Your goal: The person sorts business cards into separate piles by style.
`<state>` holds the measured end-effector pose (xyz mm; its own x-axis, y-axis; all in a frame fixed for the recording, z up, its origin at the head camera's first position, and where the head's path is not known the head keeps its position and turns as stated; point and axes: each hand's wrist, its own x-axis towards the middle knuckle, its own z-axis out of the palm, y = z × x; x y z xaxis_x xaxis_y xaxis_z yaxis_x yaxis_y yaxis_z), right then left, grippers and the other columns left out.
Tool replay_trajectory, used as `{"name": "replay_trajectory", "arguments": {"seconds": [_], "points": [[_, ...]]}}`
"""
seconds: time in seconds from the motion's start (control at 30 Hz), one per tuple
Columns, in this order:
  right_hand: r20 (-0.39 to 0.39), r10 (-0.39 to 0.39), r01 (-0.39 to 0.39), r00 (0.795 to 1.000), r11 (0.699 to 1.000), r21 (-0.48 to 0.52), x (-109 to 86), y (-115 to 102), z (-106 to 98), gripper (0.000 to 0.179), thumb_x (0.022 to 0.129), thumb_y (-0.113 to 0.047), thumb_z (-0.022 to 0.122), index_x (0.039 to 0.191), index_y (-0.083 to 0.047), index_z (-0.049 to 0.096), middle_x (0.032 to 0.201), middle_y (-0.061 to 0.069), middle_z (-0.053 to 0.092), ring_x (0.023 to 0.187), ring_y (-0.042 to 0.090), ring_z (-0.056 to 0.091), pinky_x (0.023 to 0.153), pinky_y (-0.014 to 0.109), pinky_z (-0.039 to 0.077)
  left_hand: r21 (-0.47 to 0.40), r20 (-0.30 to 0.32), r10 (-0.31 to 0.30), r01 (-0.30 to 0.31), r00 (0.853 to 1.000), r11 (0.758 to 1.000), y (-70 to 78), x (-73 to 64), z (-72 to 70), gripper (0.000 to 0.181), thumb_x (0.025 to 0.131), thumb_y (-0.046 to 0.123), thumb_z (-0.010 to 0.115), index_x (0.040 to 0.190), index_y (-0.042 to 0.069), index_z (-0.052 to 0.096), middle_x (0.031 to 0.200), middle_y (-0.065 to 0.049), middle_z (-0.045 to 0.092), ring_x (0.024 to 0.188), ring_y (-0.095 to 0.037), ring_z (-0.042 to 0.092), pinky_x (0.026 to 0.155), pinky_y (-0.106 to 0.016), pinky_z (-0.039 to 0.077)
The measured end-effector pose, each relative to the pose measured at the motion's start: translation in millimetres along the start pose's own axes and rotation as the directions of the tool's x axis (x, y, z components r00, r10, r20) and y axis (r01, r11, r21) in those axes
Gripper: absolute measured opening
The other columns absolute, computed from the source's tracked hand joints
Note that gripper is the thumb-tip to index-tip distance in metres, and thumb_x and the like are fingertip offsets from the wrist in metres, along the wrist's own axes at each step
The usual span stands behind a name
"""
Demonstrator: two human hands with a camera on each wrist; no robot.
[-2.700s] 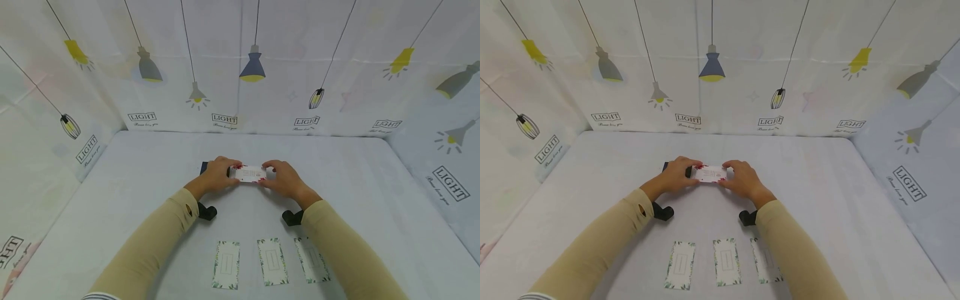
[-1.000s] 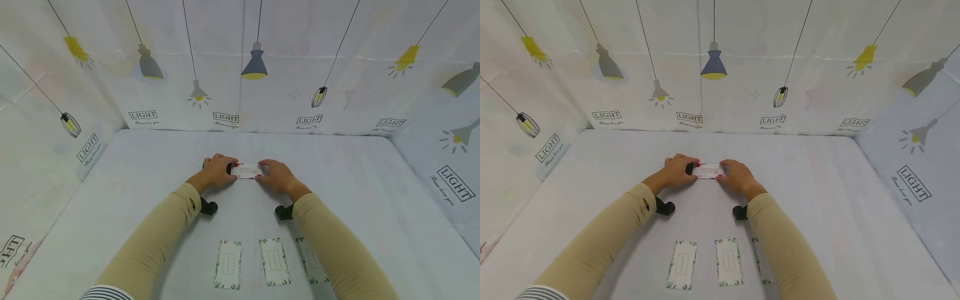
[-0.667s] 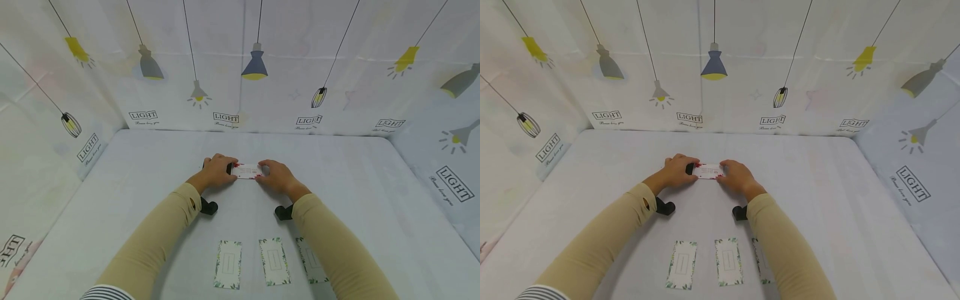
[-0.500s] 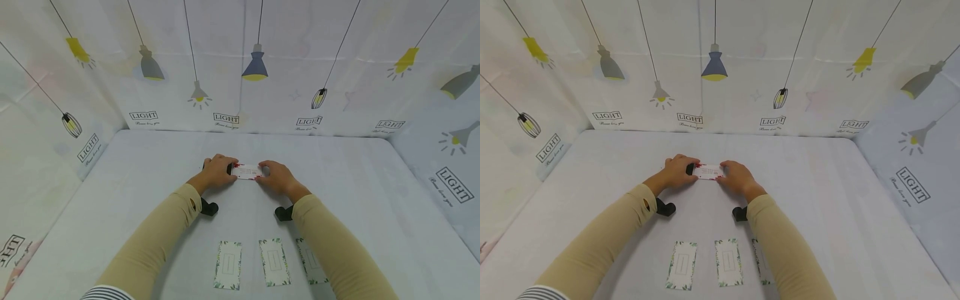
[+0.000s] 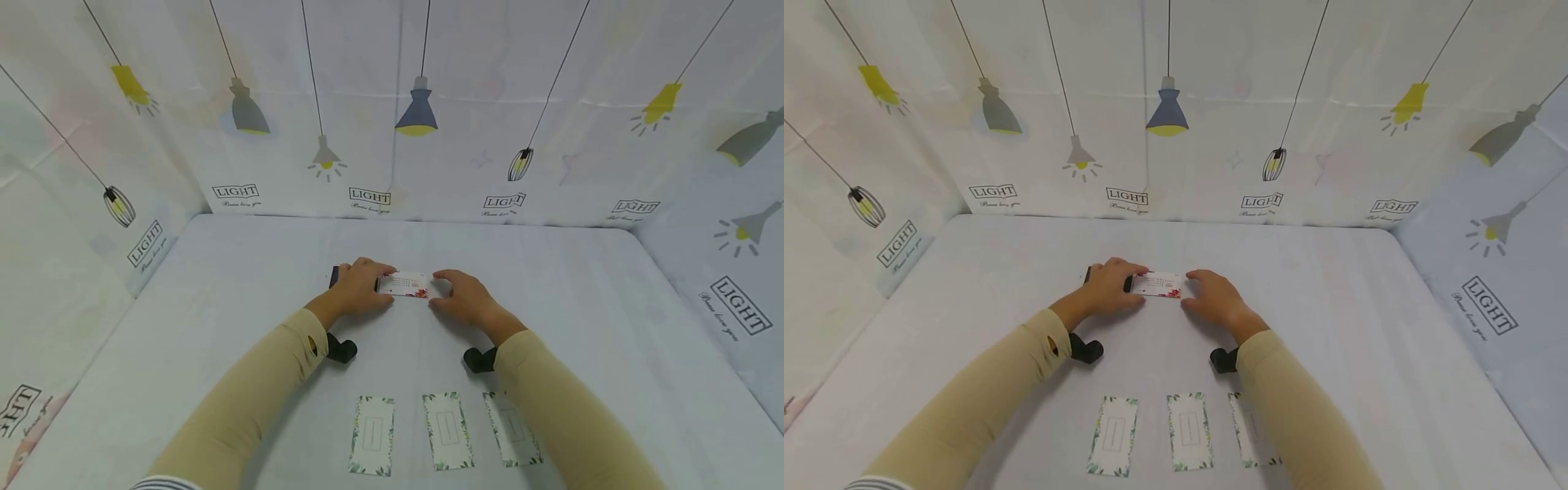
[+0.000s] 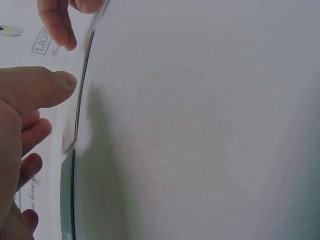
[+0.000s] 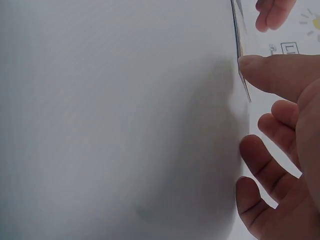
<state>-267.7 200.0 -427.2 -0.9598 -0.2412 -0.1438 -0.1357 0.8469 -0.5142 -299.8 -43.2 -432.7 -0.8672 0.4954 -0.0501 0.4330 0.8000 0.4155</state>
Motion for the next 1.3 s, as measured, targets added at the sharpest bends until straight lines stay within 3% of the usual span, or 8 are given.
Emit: {"name": "replay_trajectory", "arguments": {"seconds": [0.1, 0.3, 0.43, 0.53, 0.67, 0.8, 1.1, 1.3], "points": [[-0.014, -0.012, 0.012, 1.0, 1.0, -0.011, -13.0, 8.1, -3.3, 0.058, 0.092, -0.026, 0.071, 0.143, -0.006, 0.052, 0.134, 0.016, 0.057, 0.102, 0.03, 0.056, 0.095, 0.048, 0.045, -0.004, -0.002, 0.015, -0.015, 1.0, 1.0, 3.8, -2.3, 1.7, 0.06, 0.088, 0.036, 0.073, 0.144, 0.021, 0.057, 0.141, -0.001, 0.057, 0.136, -0.024, 0.038, 0.099, -0.051, 0.027], [-0.042, -0.014, 0.014, 0.999, 1.0, 0.007, -39.3, 29.4, -7.5, 0.059, 0.091, -0.028, 0.073, 0.143, -0.007, 0.053, 0.125, 0.015, 0.06, 0.1, 0.029, 0.055, 0.089, 0.047, 0.047, -0.005, 0.001, 0.042, -0.042, 0.999, 0.999, 8.7, -6.2, 7.0, 0.058, 0.089, 0.037, 0.074, 0.143, 0.023, 0.056, 0.142, 0.001, 0.056, 0.137, -0.023, 0.037, 0.101, -0.05, 0.026], [-0.057, -0.006, 0.011, 0.998, 0.997, 0.072, -59.8, 39.5, -11.4, 0.06, 0.089, -0.033, 0.075, 0.141, -0.01, 0.056, 0.121, 0.013, 0.063, 0.102, 0.028, 0.057, 0.086, 0.046, 0.047, -0.085, 0.018, 0.099, -0.097, 0.995, 0.992, 14.6, -9.6, 11.7, 0.057, 0.089, 0.037, 0.073, 0.142, 0.023, 0.057, 0.143, 0.001, 0.055, 0.139, -0.024, 0.035, 0.102, -0.052, 0.026], [-0.074, -0.015, 0.024, 0.997, 0.993, 0.118, -80.2, 42.7, -14.7, 0.057, 0.088, -0.034, 0.076, 0.137, -0.01, 0.058, 0.125, 0.009, 0.064, 0.104, 0.026, 0.058, 0.085, 0.045, 0.047, -0.189, 0.043, 0.169, -0.158, 0.985, 0.969, 23.5, -13.4, 13.7, 0.057, 0.089, 0.035, 0.073, 0.142, 0.022, 0.057, 0.142, 0.003, 0.055, 0.139, -0.021, 0.037, 0.107, -0.055, 0.022], [-0.095, -0.03, 0.044, 0.995, 0.988, 0.145, -111.8, 40.2, -18.0, 0.055, 0.087, -0.034, 0.078, 0.132, -0.008, 0.061, 0.125, 0.005, 0.065, 0.103, 0.022, 0.058, 0.086, 0.044, 0.049, -0.287, 0.081, 0.27, -0.237, 0.96, 0.928, 41.8, -17.4, 13.0, 0.052, 0.09, 0.031, 0.073, 0.139, 0.021, 0.06, 0.142, 0.007, 0.054, 0.136, -0.015, 0.04, 0.11, -0.057, 0.019], [-0.108, 0.0, 0.015, 0.994, 0.991, 0.135, -141.4, 35.9, -15.6, 0.057, 0.085, -0.039, 0.08, 0.129, -0.007, 0.062, 0.121, 0.003, 0.066, 0.1, 0.019, 0.058, 0.086, 0.043, 0.05, -0.313, 0.127, 0.355, -0.303, 0.926, 0.9, 63.1, -18.2, 13.8, 0.047, 0.09, 0.029, 0.072, 0.136, 0.022, 0.063, 0.143, 0.011, 0.053, 0.136, -0.012, 0.04, 0.111, -0.056, 0.022], [-0.08, 0.137, -0.129, 0.987, 0.986, 0.106, -199.8, 43.0, -3.6, 0.064, 0.077, -0.047, 0.085, 0.127, -0.014, 0.063, 0.105, -0.004, 0.064, 0.089, 0.015, 0.055, 0.076, 0.032, 0.048, -0.281, 0.233, 0.447, -0.38, 0.864, 0.881, 105.2, -16.6, 31.4, 0.045, 0.09, 0.034, 0.074, 0.133, 0.03, 0.065, 0.14, 0.025, 0.051, 0.131, -0.005, 0.037, 0.106, -0.044, 0.026], [-0.048, 0.208, -0.208, 0.977, 0.978, 0.007, -216.6, 42.2, 6.3, 0.081, 0.067, -0.052, 0.089, 0.131, -0.012, 0.06, 0.1, 0.0, 0.059, 0.087, 0.017, 0.053, 0.072, 0.034, 0.046, -0.244, 0.311, 0.467, -0.405, 0.828, 0.881, 127.2, -15.5, 47.6, 0.048, 0.087, 0.035, 0.077, 0.133, 0.035, 0.064, 0.135, 0.033, 0.05, 0.124, 0.003, 0.036, 0.097, -0.032, 0.026]]}}
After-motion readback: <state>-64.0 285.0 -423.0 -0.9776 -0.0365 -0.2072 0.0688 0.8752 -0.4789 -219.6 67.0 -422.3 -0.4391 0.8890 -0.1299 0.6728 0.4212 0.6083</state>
